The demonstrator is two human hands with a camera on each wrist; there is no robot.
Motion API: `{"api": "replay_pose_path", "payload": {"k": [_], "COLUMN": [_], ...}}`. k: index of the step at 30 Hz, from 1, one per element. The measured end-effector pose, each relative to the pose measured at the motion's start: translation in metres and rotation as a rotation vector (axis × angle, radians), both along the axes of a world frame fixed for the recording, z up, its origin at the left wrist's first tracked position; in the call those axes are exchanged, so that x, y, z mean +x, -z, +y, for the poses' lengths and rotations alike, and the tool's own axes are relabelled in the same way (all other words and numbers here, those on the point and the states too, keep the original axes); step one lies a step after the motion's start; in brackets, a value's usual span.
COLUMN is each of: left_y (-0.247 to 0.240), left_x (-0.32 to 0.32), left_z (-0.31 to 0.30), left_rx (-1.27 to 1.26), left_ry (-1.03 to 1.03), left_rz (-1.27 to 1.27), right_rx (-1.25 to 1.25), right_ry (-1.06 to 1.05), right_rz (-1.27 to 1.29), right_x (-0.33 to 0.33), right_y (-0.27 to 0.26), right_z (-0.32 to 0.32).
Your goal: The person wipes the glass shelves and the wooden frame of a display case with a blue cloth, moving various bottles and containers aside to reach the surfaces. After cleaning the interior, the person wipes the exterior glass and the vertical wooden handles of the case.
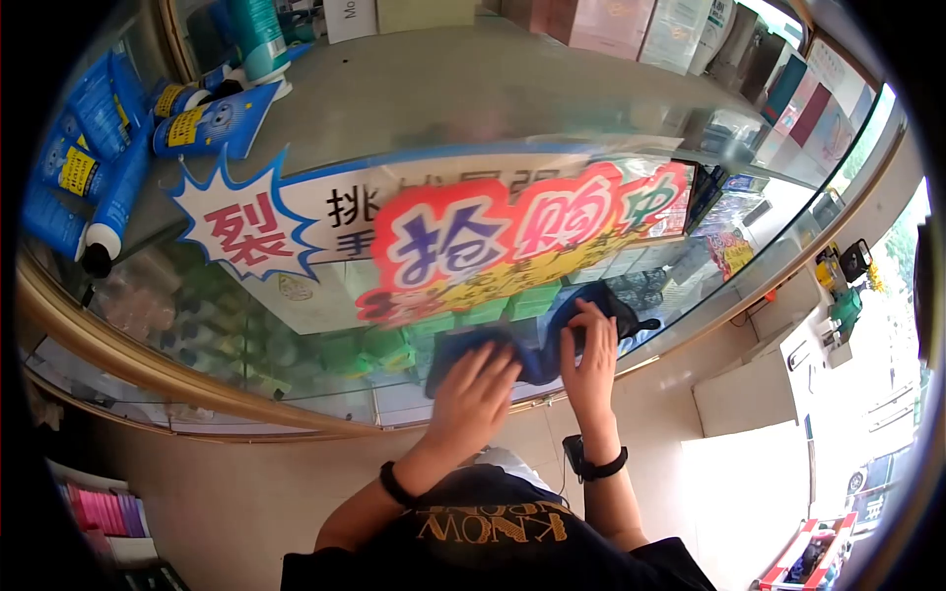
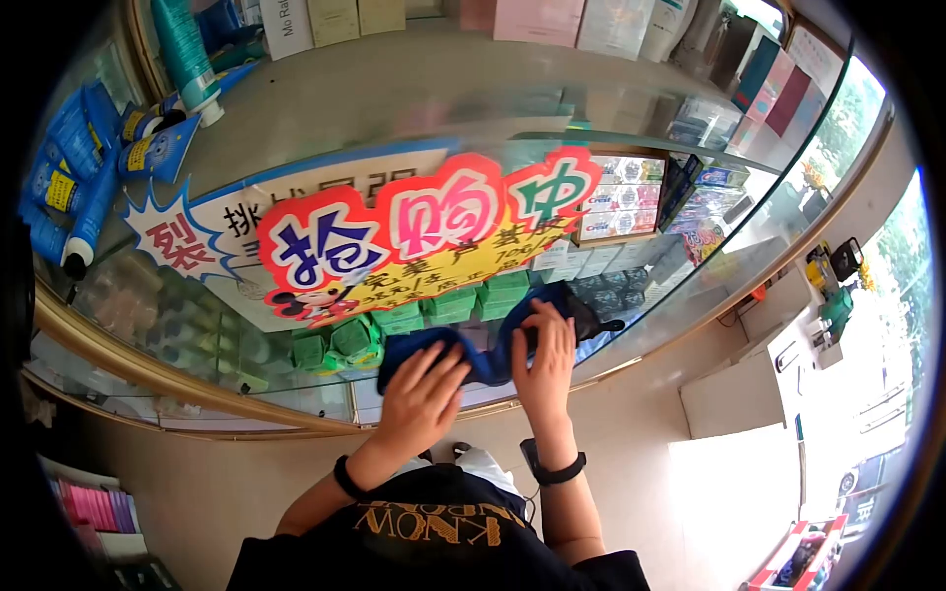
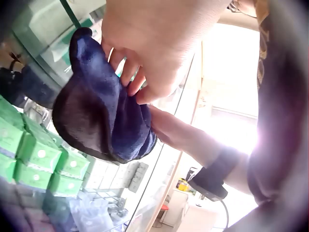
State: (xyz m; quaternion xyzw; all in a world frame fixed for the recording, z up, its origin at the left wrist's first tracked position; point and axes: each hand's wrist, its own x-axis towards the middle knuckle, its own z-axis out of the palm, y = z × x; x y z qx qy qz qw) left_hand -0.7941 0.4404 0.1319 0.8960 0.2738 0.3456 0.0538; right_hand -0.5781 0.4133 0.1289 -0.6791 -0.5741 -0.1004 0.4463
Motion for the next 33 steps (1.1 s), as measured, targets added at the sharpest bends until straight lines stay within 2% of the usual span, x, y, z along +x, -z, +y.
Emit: {"api": "replay_pose_path", "payload": {"k": [2,6,8,9,10,12,13,14,16,17,18,20,21,22,24,25,26,28,30,33], "left_y": [0.001,-0.002,0.002,0.004,0.005,0.006,0.004,0.002,0.000,0.000,0.000,-0.002,-0.003,-0.004,-0.004,-0.005,-0.005,-0.004,-0.004,-0.003], "left_x": [0.029,0.054,0.051,0.047,0.040,0.026,0.016,0.006,-0.012,-0.021,-0.029,-0.038,-0.041,-0.043,-0.044,-0.044,-0.045,-0.047,-0.050,-0.062], "left_z": [0.007,0.014,0.016,0.015,0.012,0.007,0.005,0.004,0.003,0.003,0.003,0.001,-0.001,-0.003,-0.007,-0.006,-0.006,-0.009,-0.011,-0.013], "left_rx": [0.011,0.010,0.015,0.017,0.033,0.042,0.035,0.030,0.050,0.047,0.045,0.036,0.025,0.012,0.011,0.015,0.016,0.017,0.023,0.056], "left_ry": [0.090,0.113,0.124,0.113,0.082,0.037,0.005,-0.027,-0.076,-0.094,-0.110,-0.117,-0.116,-0.115,-0.128,-0.127,-0.144,-0.153,-0.183,-0.231], "left_rz": [-0.007,0.036,0.011,0.010,0.016,0.021,0.038,0.057,0.062,0.056,0.052,0.066,0.075,0.085,0.093,0.100,0.098,0.113,0.107,0.101], "right_rx": [-0.027,0.001,0.139,0.233,0.232,0.298,0.250,0.244,0.279,0.230,0.220,0.381,0.360,0.347,0.458,0.455,0.436,0.569,0.535,0.497], "right_ry": [0.074,0.148,0.076,0.167,0.155,0.304,0.293,0.280,0.099,0.054,0.043,-0.298,-0.459,-0.469,-0.913,-1.052,-1.063,-1.117,-1.145,-1.106], "right_rz": [-0.019,-0.024,0.259,0.173,0.174,0.247,0.439,0.441,1.039,1.179,1.183,1.681,1.690,1.693,2.251,2.261,2.265,2.372,2.337,2.486], "right_x": [0.013,0.014,0.009,0.003,0.001,0.001,-0.004,-0.004,0.003,0.006,0.002,-0.004,-0.002,-0.001,-0.005,-0.015,-0.016,-0.016,-0.013,-0.024], "right_y": [0.005,0.009,0.011,0.011,0.017,0.036,0.041,0.050,0.076,0.088,0.082,0.066,0.071,0.075,0.070,0.057,0.058,0.067,0.085,0.083], "right_z": [0.005,0.008,0.001,-0.001,-0.003,-0.006,-0.005,-0.006,-0.002,-0.001,0.000,0.006,0.010,0.010,0.007,0.007,0.010,0.008,0.014,0.028]}}
